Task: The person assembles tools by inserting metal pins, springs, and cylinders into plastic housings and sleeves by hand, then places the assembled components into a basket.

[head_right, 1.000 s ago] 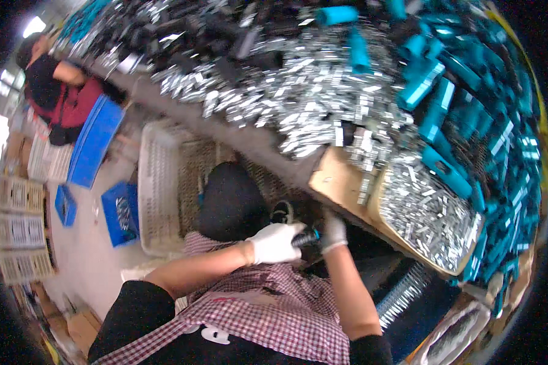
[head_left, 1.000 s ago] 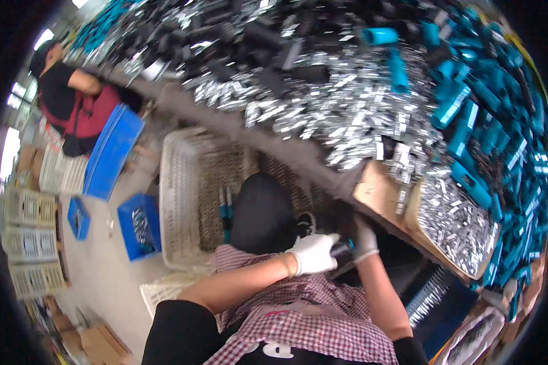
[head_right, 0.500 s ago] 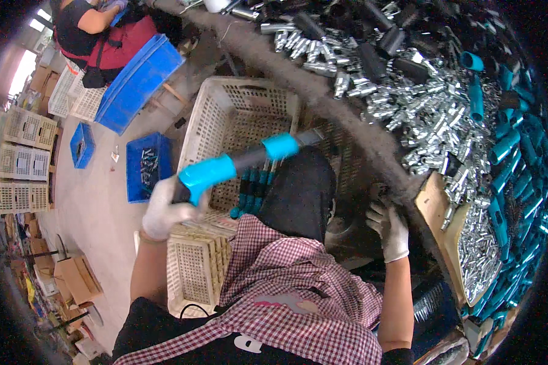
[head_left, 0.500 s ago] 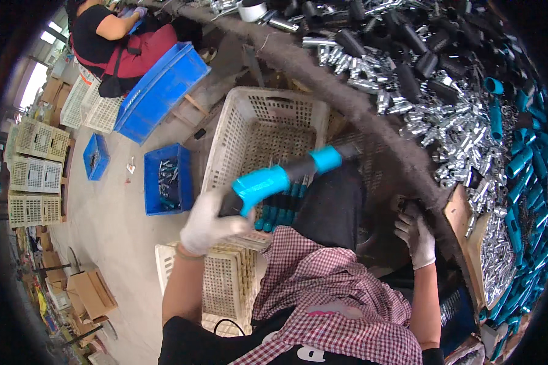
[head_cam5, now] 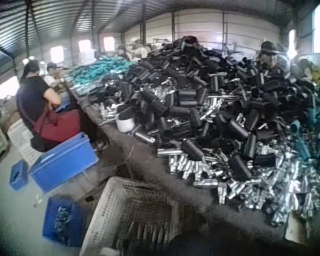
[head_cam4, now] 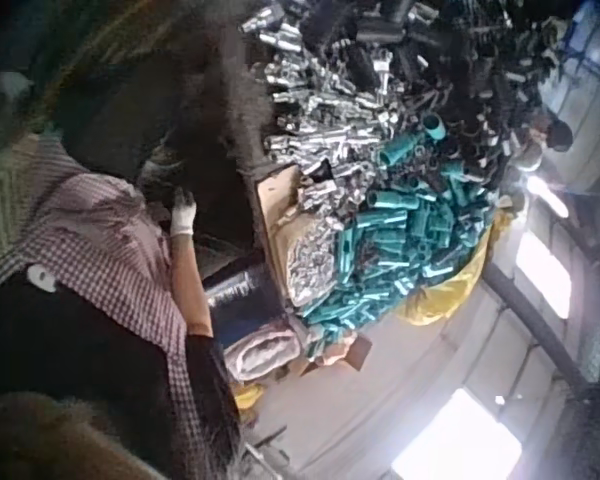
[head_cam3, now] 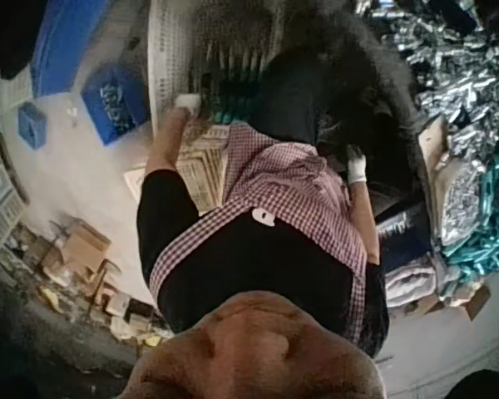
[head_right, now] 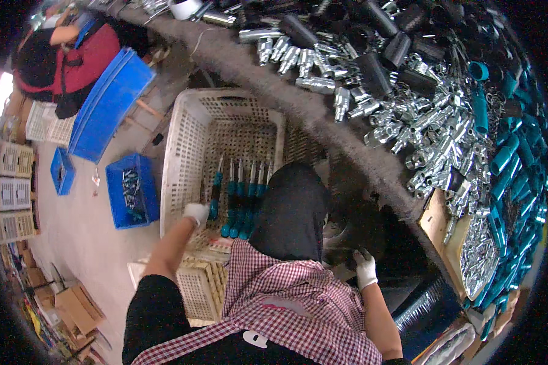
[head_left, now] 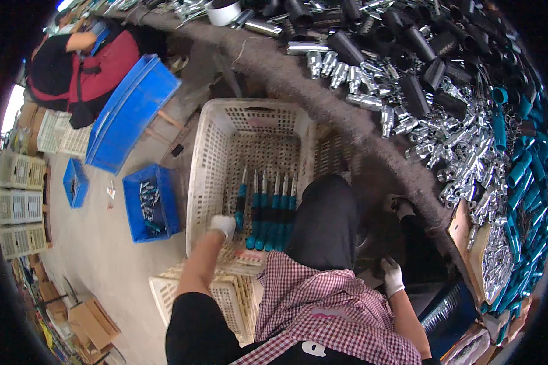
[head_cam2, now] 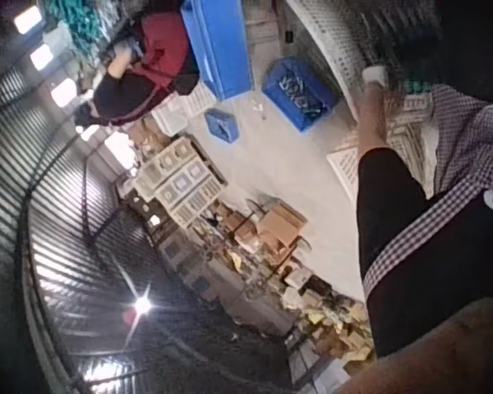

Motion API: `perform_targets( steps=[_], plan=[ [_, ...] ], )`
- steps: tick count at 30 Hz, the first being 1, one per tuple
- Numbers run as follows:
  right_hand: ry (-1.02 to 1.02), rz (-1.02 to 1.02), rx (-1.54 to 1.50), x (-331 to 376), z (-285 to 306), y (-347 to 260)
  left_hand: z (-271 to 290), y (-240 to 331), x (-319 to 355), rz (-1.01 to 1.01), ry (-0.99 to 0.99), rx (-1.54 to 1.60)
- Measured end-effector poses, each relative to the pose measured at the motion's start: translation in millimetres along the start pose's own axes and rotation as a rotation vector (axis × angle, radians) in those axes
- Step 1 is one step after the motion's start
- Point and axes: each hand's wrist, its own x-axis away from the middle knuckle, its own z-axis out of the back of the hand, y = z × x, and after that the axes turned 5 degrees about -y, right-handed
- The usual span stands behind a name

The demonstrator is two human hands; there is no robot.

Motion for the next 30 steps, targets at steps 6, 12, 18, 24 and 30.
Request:
perform_targets(
  steps=[6,12,18,24,30],
  plan=[
    [-0.051,-0.054,0.270,17,-10,-17,0,74,-21,0.031,-0.300,0.230],
    [-0.218,0.120,0.463,18,-52,-35,-62,34,-30,0.086,-0.300,0.387],
    [-0.061,0.456,0.691,82,-29,-125,136,99,40,-0.092,-0.017,0.700],
    [-0.059,0.739,0.506,138,-7,-195,300,154,171,-0.456,0.838,0.606],
    [-0.030,0.872,0.256,176,24,-215,389,261,228,-0.960,0.962,0.327]
  ],
)
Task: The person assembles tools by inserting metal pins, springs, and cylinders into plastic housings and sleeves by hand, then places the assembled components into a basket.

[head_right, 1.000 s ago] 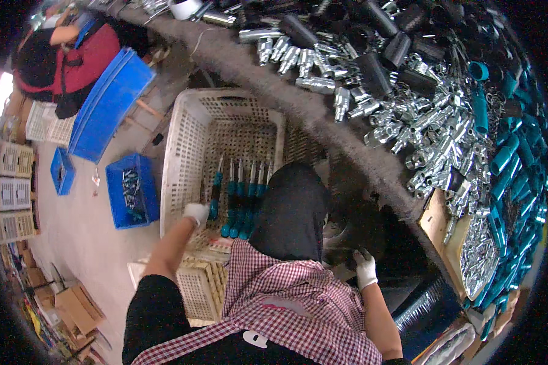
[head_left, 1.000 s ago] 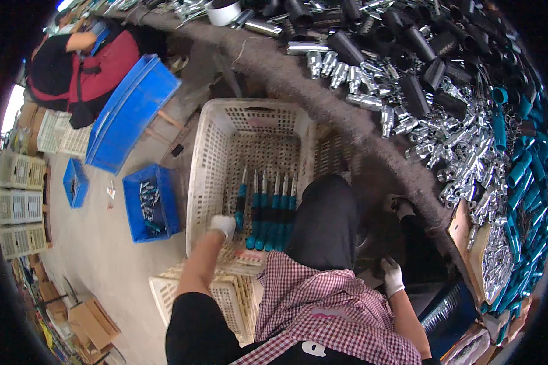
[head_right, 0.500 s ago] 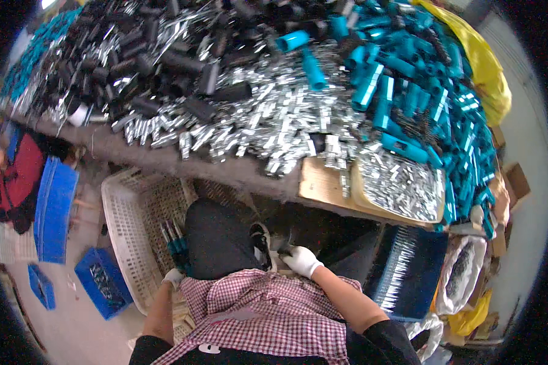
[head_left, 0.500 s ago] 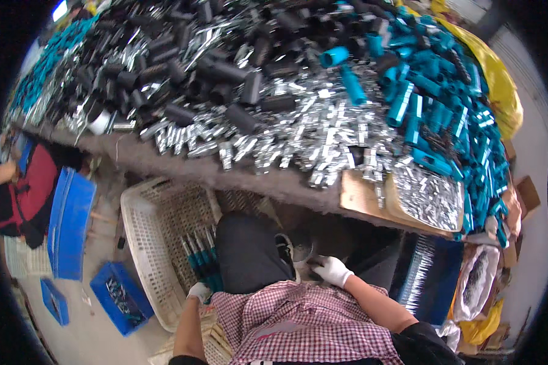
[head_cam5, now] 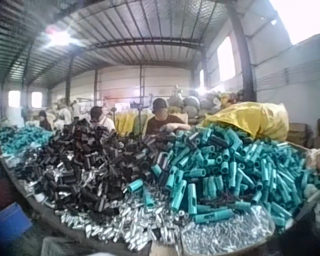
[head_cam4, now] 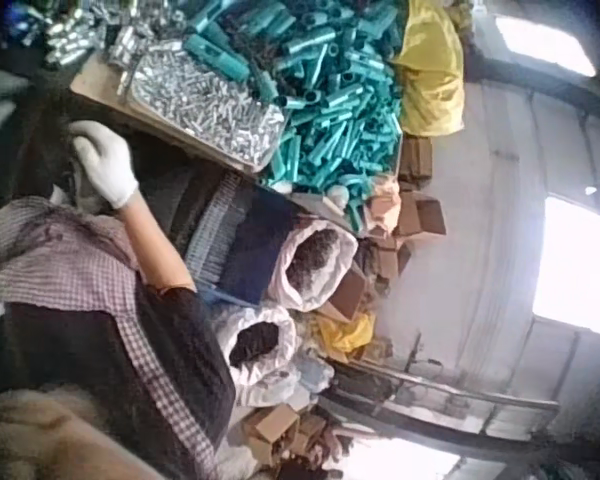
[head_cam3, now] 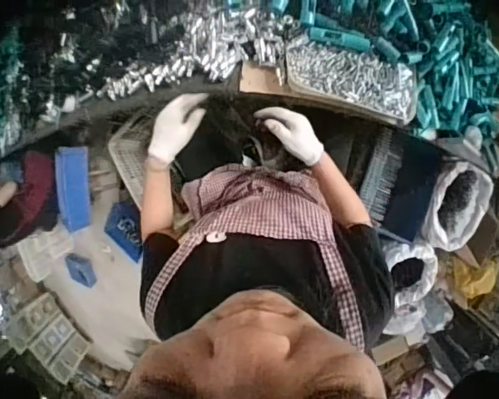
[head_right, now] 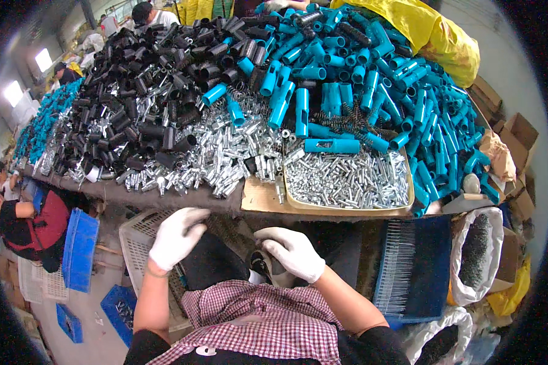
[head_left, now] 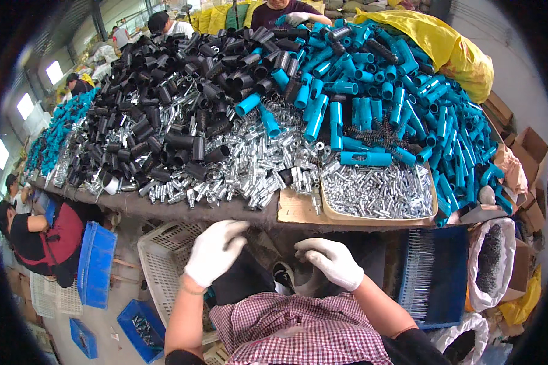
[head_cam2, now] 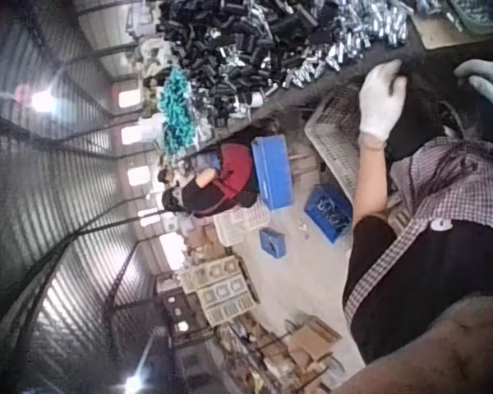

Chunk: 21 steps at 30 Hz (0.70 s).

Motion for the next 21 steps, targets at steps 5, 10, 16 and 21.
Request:
perform_targets(
  steps=[5,10,16,21],
  plan=[
    [0.071,-0.044,-0.181,2,10,6,-25,39,-55,-0.187,-0.055,-0.075],
    [0.062,-0.054,-0.219,3,14,19,-29,39,-77,-0.125,-0.050,-0.076],
    [0.024,-0.059,-0.260,-8,8,22,61,-37,-112,0.143,0.129,-0.044],
    [-0.045,0.002,-0.342,-27,-1,18,125,-132,-163,0.357,0.416,-0.289]
  ],
)
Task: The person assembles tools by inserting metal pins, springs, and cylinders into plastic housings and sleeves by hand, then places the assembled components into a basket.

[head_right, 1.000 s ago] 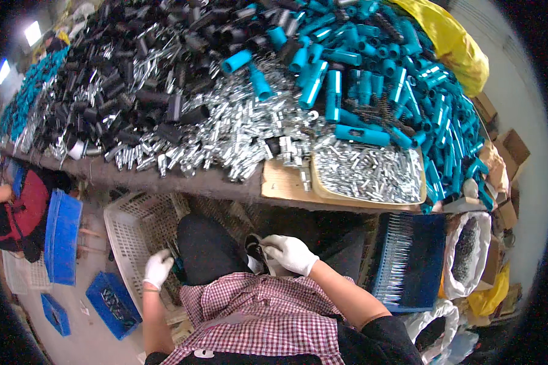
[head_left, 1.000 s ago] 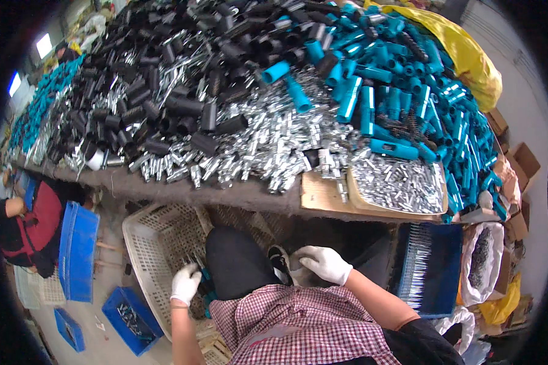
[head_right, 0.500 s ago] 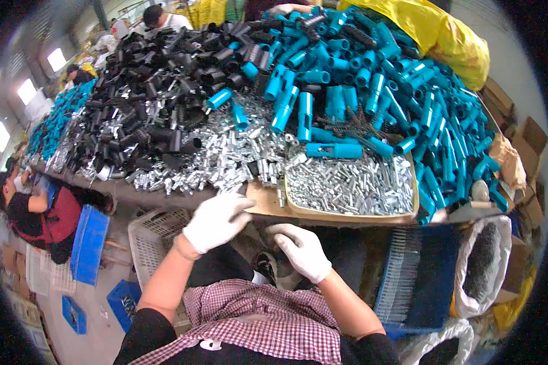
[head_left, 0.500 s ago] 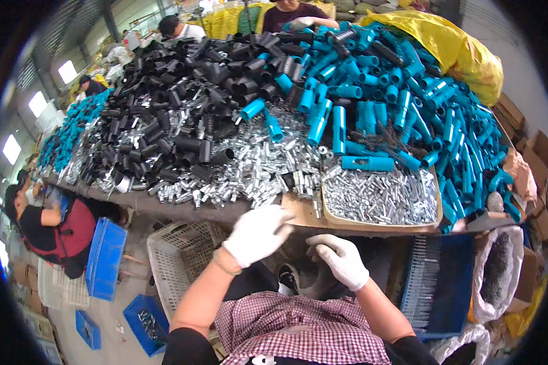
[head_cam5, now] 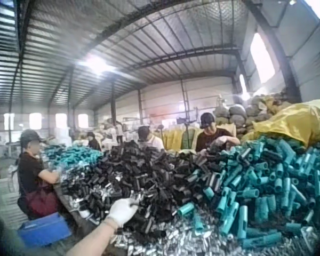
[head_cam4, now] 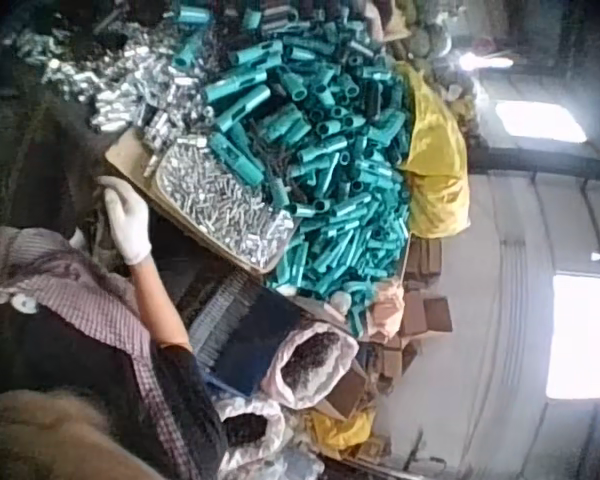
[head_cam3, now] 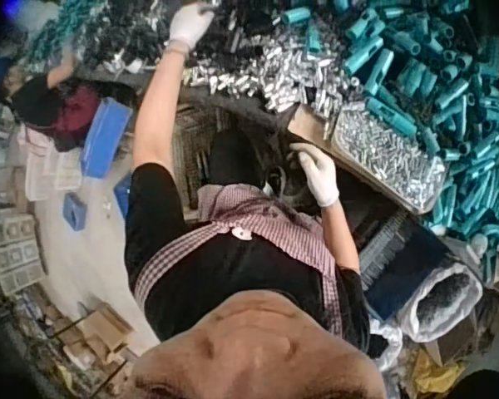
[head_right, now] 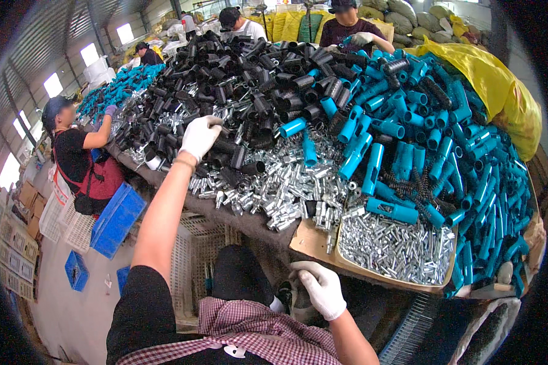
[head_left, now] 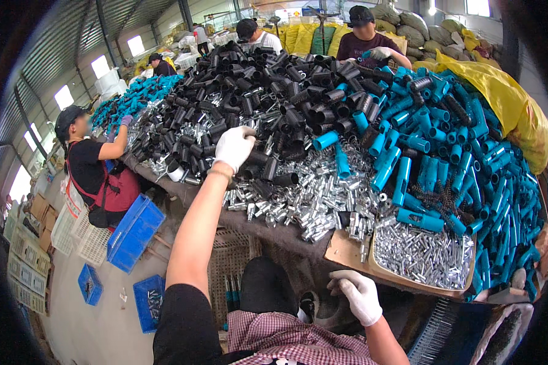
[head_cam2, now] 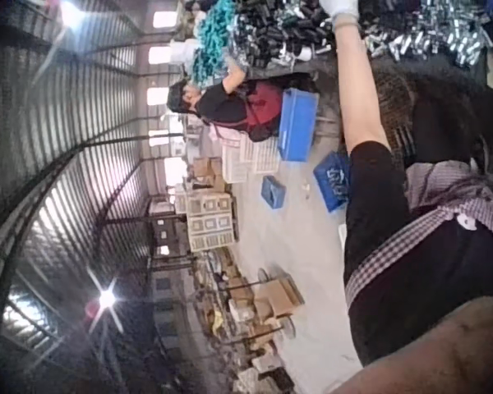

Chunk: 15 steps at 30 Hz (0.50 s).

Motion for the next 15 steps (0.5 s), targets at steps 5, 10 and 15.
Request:
perform_targets(
  steps=[5,10,15],
  plan=[
    [-0.003,-0.011,0.061,-10,-10,-8,-42,2,-48,-0.021,-0.365,-0.366],
    [-0.102,-0.106,0.114,-14,-22,-12,-63,0,-77,0.216,-0.367,-0.382],
    [-0.170,-0.084,0.076,-25,-40,-10,-69,1,-86,0.216,-0.313,-0.318]
  ],
)
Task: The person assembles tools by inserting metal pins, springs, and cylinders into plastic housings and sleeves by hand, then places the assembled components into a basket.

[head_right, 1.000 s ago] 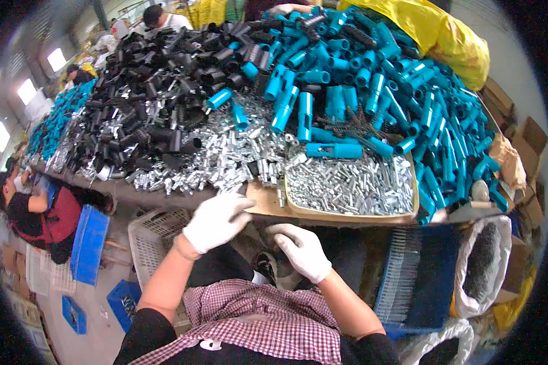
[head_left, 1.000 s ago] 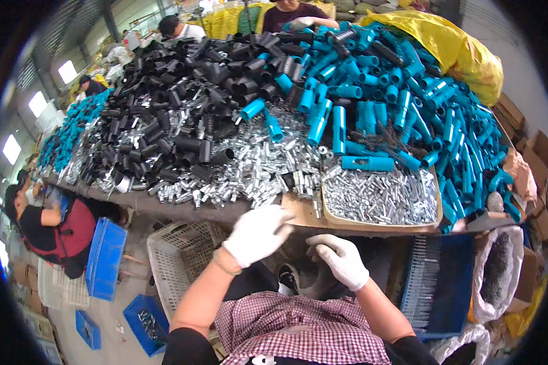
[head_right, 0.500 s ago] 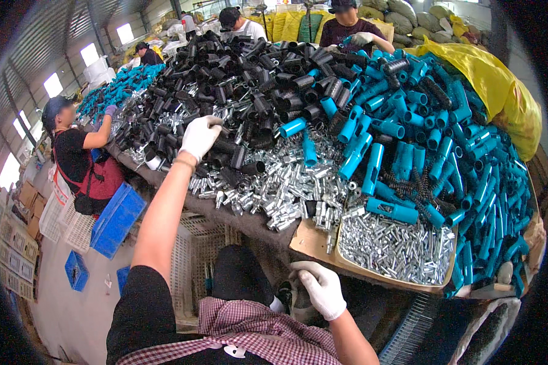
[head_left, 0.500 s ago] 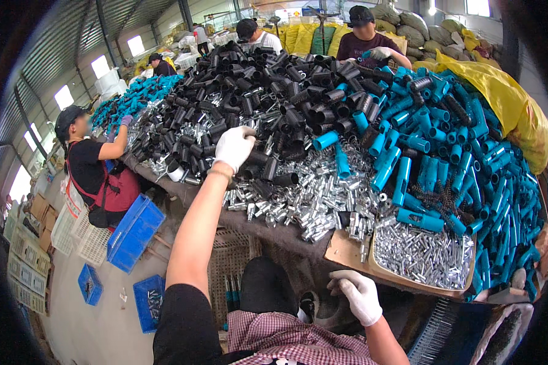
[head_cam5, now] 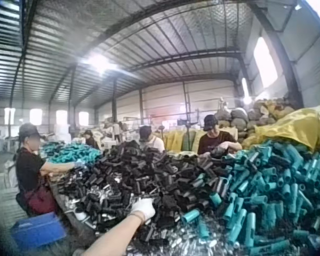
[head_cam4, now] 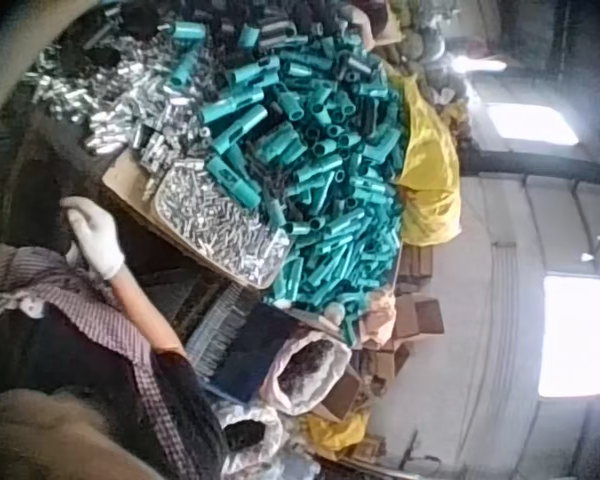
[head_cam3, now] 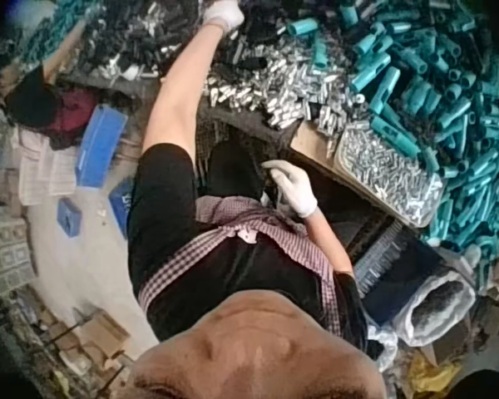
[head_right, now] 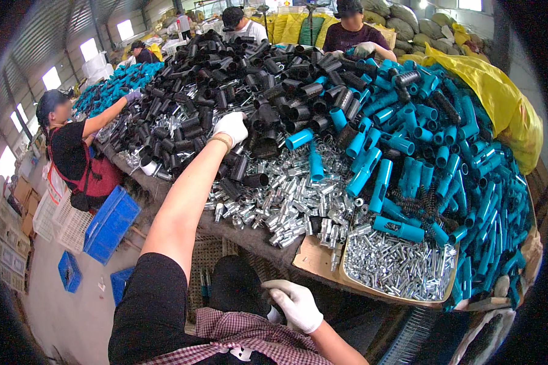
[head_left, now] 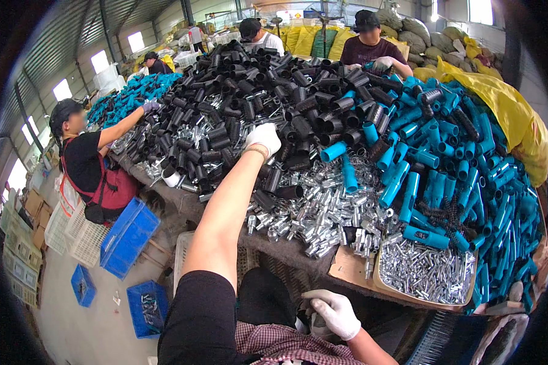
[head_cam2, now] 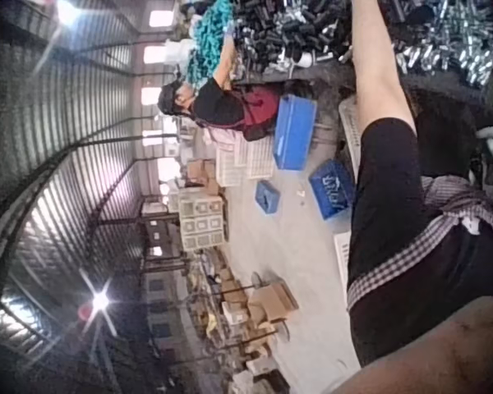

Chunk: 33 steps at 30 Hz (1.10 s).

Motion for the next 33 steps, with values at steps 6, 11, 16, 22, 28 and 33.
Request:
perform_targets(
  steps=[6,11,16,22,28,33],
  plan=[
    [-0.033,0.015,-0.125,-1,-3,-1,2,-28,-14,-0.047,0.301,0.506],
    [-0.013,-0.026,-0.190,0,0,-2,8,-60,-37,0.011,0.218,1.296],
    [-0.127,-0.059,-0.360,-14,-14,3,16,-80,-46,0.192,0.035,0.941],
    [-0.134,-0.079,-0.416,-22,-19,1,42,-34,-18,-0.010,0.023,0.052],
    [-0.151,-0.094,-0.438,-16,-21,19,40,-3,26,-0.218,-0.109,-0.221],
    [-0.201,-0.058,-0.472,-19,-28,11,40,-10,34,-0.277,-0.163,-0.127]
  ],
)
